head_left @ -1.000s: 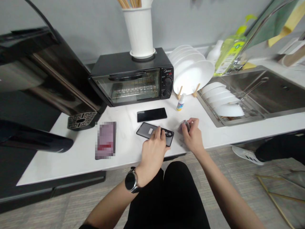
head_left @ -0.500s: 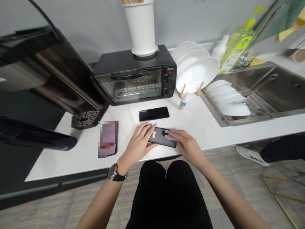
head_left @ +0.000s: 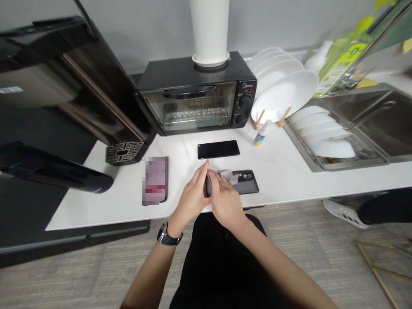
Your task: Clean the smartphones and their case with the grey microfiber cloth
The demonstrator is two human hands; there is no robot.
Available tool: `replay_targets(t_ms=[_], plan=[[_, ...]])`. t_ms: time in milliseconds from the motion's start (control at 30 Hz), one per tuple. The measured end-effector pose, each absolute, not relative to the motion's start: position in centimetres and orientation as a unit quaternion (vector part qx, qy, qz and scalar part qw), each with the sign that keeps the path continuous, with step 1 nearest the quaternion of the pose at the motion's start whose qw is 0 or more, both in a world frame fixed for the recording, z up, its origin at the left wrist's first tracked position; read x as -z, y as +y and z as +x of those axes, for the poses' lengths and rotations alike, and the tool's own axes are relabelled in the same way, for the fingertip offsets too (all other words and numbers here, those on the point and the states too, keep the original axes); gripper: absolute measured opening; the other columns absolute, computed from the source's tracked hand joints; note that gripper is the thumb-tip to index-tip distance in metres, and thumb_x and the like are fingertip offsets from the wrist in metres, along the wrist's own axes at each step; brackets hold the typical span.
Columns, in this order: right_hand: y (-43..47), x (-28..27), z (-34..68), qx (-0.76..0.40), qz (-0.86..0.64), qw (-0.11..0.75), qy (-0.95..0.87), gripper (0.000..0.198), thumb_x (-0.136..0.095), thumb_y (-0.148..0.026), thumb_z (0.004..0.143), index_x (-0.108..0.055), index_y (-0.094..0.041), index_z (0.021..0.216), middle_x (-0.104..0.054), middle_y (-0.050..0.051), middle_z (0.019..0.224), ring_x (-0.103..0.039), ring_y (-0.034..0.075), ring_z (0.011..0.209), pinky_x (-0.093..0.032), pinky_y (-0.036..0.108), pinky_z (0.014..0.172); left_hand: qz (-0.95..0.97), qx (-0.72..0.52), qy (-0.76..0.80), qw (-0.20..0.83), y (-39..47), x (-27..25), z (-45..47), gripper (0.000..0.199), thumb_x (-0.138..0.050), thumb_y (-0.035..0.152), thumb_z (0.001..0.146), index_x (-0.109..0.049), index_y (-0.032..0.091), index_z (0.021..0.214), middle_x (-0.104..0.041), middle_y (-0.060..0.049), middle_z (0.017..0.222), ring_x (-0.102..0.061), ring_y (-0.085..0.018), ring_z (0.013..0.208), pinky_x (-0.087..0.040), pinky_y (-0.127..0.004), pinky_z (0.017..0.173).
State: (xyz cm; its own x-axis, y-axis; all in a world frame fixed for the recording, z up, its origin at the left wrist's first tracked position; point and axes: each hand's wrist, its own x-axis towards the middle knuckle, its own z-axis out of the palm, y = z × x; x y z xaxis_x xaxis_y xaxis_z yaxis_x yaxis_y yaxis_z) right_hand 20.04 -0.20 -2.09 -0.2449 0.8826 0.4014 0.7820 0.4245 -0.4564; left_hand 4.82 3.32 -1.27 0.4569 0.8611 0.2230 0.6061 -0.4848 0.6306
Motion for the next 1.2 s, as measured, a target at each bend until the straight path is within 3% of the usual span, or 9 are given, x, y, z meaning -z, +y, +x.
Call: replay_targets(t_ms=[100,167,367,567,733,800,967,1100,1200], plan=[[-1.6,1.8,19.7,-0.134,-0.479,0.315,-0.808,0.062,-0.046,-0.007,0.092,-0.040,-0.002,0.153,-0.057,0.023,0.153,-0.056,0.027,0.143,-0.046,0.048,0.121,0.815,-0.264,0.455,0.244,3.1,1.3,4.6,0.107,-0.061,0.002,0.084,-0.004,0.033,0.169,-0.039,-0.015,0.166,-0.055,-0.028,0.144,-0.054,-0.043,0.112],[-2.6,1.8,21.9,-0.133,-0.458,0.280,-0.834,0.057,-0.044,-0.007,0.096,-0.045,-0.011,0.153,-0.054,0.016,0.158,-0.052,0.024,0.147,-0.043,0.050,0.124,0.812,-0.257,0.461,0.249,3.1,1.1,4.6,0.106,-0.070,0.010,0.086,-0.008,0.033,0.169,-0.043,-0.014,0.164,-0.059,-0.027,0.139,-0.055,-0.041,0.110],[-3.5,2.7,30.2,-0.012,-0.547,0.213,-0.810,0.056,-0.045,-0.015,0.105,-0.043,-0.024,0.160,-0.042,0.011,0.167,-0.037,0.033,0.156,-0.042,0.064,0.121,0.831,-0.232,0.441,0.246,3.2,0.8,4.4,0.104,-0.083,0.033,0.087,-0.016,0.032,0.168,-0.045,-0.011,0.166,-0.051,-0.027,0.148,-0.043,-0.043,0.124],[-1.4,3.2,26.0,0.011,-0.618,0.253,-0.744,0.056,-0.042,-0.024,0.107,-0.038,-0.011,0.162,-0.041,0.021,0.165,-0.035,0.036,0.156,-0.037,0.064,0.123,0.829,-0.226,0.439,0.262,3.1,1.1,4.6,0.107,-0.079,0.030,0.089,-0.008,0.032,0.169,-0.038,-0.010,0.170,-0.046,-0.026,0.152,-0.042,-0.045,0.126],[-0.8,2.2,19.6,-0.071,-0.541,0.267,-0.794,0.057,-0.039,-0.024,0.105,-0.042,0.004,0.154,-0.045,0.026,0.161,-0.039,0.032,0.155,-0.036,0.053,0.127,0.826,-0.244,0.428,0.275,3.1,1.4,4.3,0.103,-0.055,0.003,0.089,0.002,0.033,0.170,-0.024,-0.008,0.176,-0.038,-0.025,0.157,-0.038,-0.046,0.128],[-1.5,2.0,19.3,-0.095,-0.509,0.271,-0.812,0.054,-0.040,-0.025,0.106,-0.045,0.001,0.153,-0.050,0.023,0.159,-0.041,0.029,0.154,-0.038,0.050,0.126,0.822,-0.250,0.431,0.276,3.1,1.4,4.2,0.105,-0.052,0.000,0.087,0.003,0.034,0.170,-0.020,-0.008,0.177,-0.039,-0.025,0.156,-0.041,-0.046,0.126],[-4.2,2.5,24.9,-0.055,-0.479,0.196,-0.854,0.058,-0.049,-0.038,0.108,-0.038,-0.016,0.161,-0.042,0.010,0.167,-0.037,0.027,0.156,-0.038,0.053,0.125,0.807,-0.245,0.450,0.294,3.3,1.2,4.4,0.115,-0.080,0.026,0.086,-0.002,0.036,0.169,-0.032,-0.010,0.173,-0.055,-0.028,0.146,-0.051,-0.043,0.117],[-5.0,3.0,29.7,0.007,-0.569,0.190,-0.800,0.064,-0.048,-0.041,0.109,-0.028,-0.021,0.167,-0.038,0.008,0.169,-0.033,0.030,0.158,-0.034,0.058,0.126,0.812,-0.236,0.455,0.280,3.4,0.9,4.6,0.115,-0.087,0.033,0.082,-0.011,0.037,0.168,-0.036,-0.008,0.172,-0.055,-0.028,0.146,-0.046,-0.042,0.122],[-3.6,3.1,29.6,0.021,-0.621,0.212,-0.755,0.069,-0.047,-0.048,0.108,-0.028,-0.017,0.166,-0.036,0.012,0.169,-0.030,0.035,0.159,-0.033,0.061,0.125,0.813,-0.226,0.461,0.276,3.5,0.7,4.7,0.115,-0.087,0.033,0.082,-0.012,0.038,0.168,-0.039,-0.007,0.170,-0.054,-0.027,0.147,-0.046,-0.041,0.122]])
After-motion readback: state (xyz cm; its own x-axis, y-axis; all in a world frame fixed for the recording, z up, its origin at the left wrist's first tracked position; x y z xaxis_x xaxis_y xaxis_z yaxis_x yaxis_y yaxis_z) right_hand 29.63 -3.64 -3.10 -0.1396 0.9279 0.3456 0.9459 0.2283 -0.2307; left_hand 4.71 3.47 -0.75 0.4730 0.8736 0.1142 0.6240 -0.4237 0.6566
